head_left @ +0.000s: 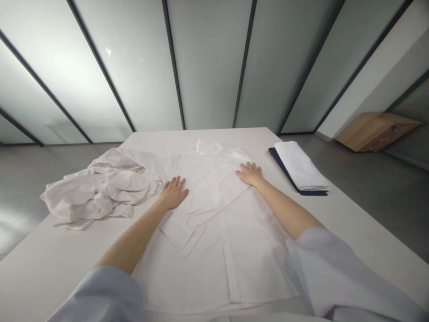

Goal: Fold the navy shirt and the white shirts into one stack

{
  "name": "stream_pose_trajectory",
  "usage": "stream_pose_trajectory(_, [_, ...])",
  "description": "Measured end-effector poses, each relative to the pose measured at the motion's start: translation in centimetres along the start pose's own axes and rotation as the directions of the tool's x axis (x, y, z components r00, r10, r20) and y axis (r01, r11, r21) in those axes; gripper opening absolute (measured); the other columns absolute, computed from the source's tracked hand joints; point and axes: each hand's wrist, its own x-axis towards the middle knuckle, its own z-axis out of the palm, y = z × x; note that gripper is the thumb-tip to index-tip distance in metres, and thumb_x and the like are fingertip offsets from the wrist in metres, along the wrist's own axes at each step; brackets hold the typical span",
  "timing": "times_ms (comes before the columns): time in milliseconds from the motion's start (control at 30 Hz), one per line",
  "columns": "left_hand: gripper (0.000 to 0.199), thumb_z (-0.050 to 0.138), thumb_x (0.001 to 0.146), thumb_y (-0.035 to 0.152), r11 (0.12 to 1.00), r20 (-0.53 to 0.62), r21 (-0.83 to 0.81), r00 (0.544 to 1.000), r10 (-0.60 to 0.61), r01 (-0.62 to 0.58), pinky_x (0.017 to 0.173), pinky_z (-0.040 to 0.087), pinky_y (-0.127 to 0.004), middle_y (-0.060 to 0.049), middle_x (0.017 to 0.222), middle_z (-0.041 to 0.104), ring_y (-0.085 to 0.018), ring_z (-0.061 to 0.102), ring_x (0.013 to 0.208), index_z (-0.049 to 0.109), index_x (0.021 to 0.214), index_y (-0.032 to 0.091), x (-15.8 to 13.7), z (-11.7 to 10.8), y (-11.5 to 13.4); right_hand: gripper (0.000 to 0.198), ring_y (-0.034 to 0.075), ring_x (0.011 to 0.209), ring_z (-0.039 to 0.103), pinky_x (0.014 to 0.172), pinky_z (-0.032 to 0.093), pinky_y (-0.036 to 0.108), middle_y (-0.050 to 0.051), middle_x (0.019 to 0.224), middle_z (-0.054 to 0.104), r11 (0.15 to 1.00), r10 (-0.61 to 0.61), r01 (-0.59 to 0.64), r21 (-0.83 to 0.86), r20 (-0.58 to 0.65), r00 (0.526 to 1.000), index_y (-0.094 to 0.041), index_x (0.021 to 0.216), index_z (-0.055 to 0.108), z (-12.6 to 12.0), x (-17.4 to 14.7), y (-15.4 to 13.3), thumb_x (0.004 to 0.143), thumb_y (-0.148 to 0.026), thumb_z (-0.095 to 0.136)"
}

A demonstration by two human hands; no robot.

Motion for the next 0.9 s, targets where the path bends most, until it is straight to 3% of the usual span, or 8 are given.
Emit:
stream_pose_trajectory(267, [0.064,0.026,0.098,0.051,1.0,0.011,-0.024,1.0,-0.014,0.014,0.116,0.022,-0.045,-0.014,0.16,0.023,-0.029,0.021,0.147,0.032,0.152,0.017,3.2,-0.5,0.2,0.062,0.036,0.14,0.031,0.111,0.022,0.054,0.016,0.153,0.036,1.0,-0.017,0.015,-0.023,-0.066,0.998,-0.021,0.143,0.044,-0.8,2.2,0.6,0.096,-0.057,0.029])
stream_pose_trajectory(367, [0.064,0.026,0.098,0.052,0.999,0.012,-0.033,1.0,-0.014,0.014,0.116,0.02,-0.046,-0.013,0.16,0.022,-0.03,0.02,0.147,0.031,0.152,0.018,3.9,-0.5,-0.1,0.062,0.035,0.142,0.027,0.113,0.018,0.053,0.017,0.156,0.032,0.998,-0.033,0.03,-0.047,-0.075,0.997,-0.019,0.148,0.036,-0.9,1.8,0.2,0.097,-0.052,0.029])
stream_pose_trajectory(533, [0.063,0.027,0.097,0.053,0.999,0.028,-0.038,0.999,-0.023,0.024,0.115,0.021,-0.048,-0.013,0.16,0.024,-0.03,0.021,0.147,0.032,0.151,0.021,4.3,-0.9,0.0,0.068,0.034,0.146,0.018,0.116,0.013,0.053,0.014,0.16,0.023,0.984,-0.17,0.167,-0.058,-0.038,0.985,-0.024,0.152,0.032,-0.3,-1.3,-2.0,0.095,-0.061,0.029])
stream_pose_trajectory(633, [0.067,0.026,0.096,0.056,0.996,0.077,-0.055,0.995,-0.064,0.069,0.113,0.024,-0.048,-0.016,0.159,0.027,-0.032,0.023,0.146,0.033,0.15,0.017,4.2,-1.5,1.3,0.073,0.037,0.145,0.019,0.114,0.015,0.058,0.013,0.16,0.023,0.984,-0.18,0.181,-0.011,0.011,0.984,-0.027,0.151,0.032,0.1,-3.9,-3.3,0.092,-0.07,0.027])
stream_pose_trajectory(767, [0.086,0.03,0.087,0.073,0.992,0.103,-0.122,0.995,-0.011,0.023,0.114,0.023,-0.05,-0.018,0.159,0.022,-0.035,0.019,0.147,0.029,0.152,0.016,3.2,-1.6,4.1,0.076,0.039,0.145,0.018,0.113,0.015,0.06,0.014,0.161,0.02,0.983,-0.182,0.182,-0.002,0.03,0.983,-0.026,0.153,0.028,0.5,-6.3,-4.0,0.091,-0.07,0.026])
stream_pose_trajectory(900, [0.102,0.041,0.074,0.085,0.991,0.035,-0.127,0.998,0.053,-0.048,0.116,0.018,-0.05,-0.016,0.16,0.019,-0.035,0.018,0.147,0.031,0.152,0.019,1.5,-0.8,5.0,0.073,0.036,0.146,0.019,0.115,0.016,0.055,0.013,0.161,0.022,0.982,-0.19,0.19,0.004,0.005,0.982,-0.026,0.152,0.03,0.5,-6.6,-3.6,0.092,-0.067,0.028])
